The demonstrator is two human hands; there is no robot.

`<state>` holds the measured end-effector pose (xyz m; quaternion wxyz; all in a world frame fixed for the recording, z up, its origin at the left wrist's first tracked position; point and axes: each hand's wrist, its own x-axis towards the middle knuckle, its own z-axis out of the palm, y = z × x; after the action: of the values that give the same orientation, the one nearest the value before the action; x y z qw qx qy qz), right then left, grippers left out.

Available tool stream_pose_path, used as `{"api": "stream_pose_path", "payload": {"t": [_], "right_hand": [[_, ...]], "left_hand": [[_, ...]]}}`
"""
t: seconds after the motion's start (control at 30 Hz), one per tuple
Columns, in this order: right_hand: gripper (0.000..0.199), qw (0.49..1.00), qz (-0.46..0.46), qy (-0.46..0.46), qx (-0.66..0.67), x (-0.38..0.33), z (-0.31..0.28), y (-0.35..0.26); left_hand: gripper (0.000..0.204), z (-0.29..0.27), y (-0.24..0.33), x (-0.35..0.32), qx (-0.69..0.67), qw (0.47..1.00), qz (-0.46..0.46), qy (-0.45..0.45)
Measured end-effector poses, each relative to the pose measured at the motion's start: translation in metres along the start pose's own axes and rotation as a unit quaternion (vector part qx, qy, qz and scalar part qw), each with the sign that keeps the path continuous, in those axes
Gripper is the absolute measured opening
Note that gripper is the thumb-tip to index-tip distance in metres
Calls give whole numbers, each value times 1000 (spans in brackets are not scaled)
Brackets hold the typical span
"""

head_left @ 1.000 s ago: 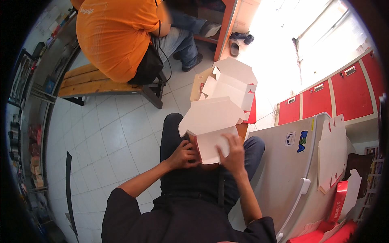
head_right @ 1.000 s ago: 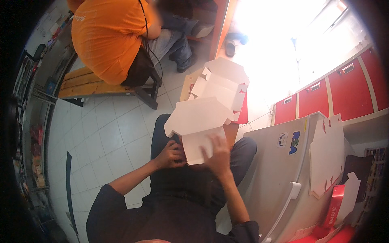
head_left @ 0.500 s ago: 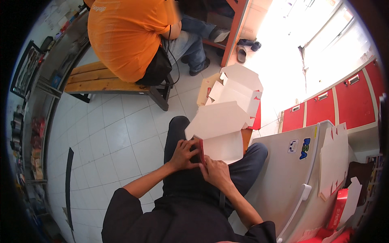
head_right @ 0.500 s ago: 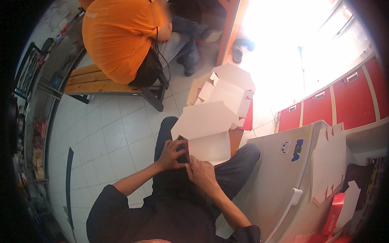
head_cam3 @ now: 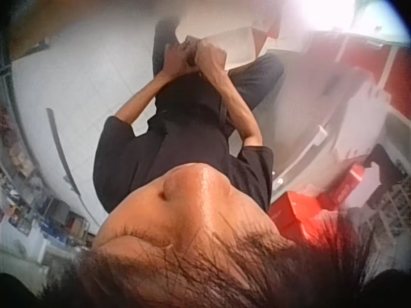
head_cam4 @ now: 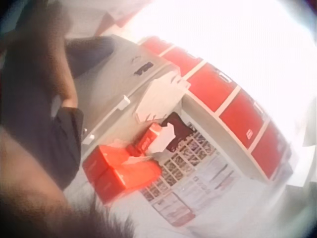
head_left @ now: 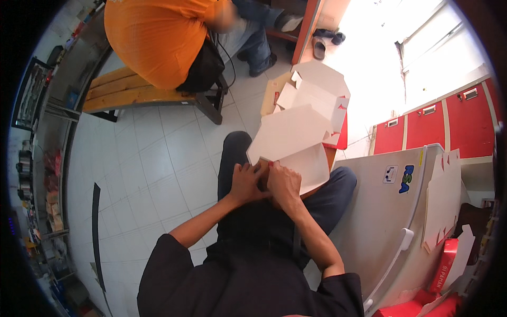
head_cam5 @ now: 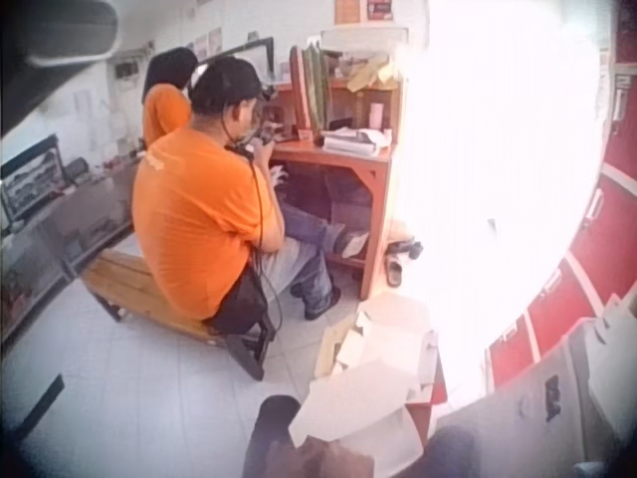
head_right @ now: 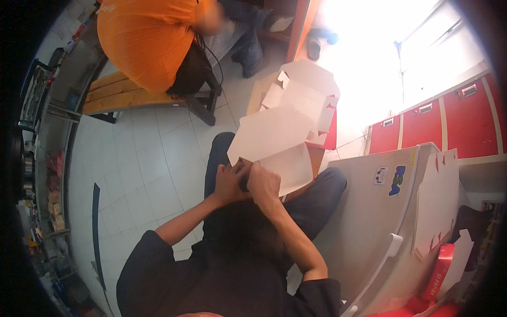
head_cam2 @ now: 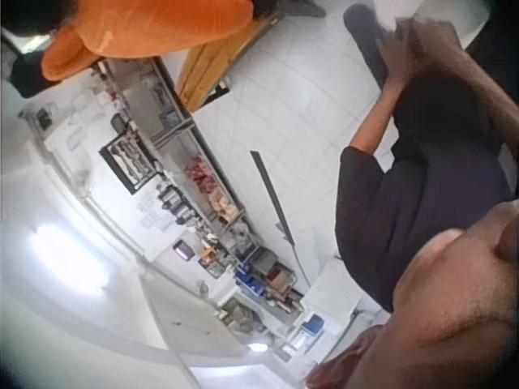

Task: The person sits on the floor and repeatedly folds flat red and white cardboard pieces into hexagonal takeout boxes. They tuck flaps and press edges to form each box, then place the finished units into a growing stack beside them.

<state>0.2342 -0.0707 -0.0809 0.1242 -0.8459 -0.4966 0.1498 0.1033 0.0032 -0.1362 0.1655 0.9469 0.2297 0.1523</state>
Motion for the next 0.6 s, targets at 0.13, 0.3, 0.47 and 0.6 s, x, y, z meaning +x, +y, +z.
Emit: {"api": "stream_pose_path", "payload": {"t": [0.13, 0.3, 0.47, 0.6], "right_hand": [[8, 1000, -9, -8, -1, 1, 5, 4], [15, 1000, -18, 6, 21, 5, 10, 1], [28, 995, -17, 54, 79, 5, 15, 7], [32, 968, 32, 245, 52, 22, -21, 52]], "left_hand": [[90, -3, 6, 3, -23, 999, -25, 2], [87, -2, 4, 5, -65, 997, -45, -18], [82, 10, -3, 2, -149, 988, -36, -14], [65, 4, 3, 0, -290, 952, -93, 31]]}}
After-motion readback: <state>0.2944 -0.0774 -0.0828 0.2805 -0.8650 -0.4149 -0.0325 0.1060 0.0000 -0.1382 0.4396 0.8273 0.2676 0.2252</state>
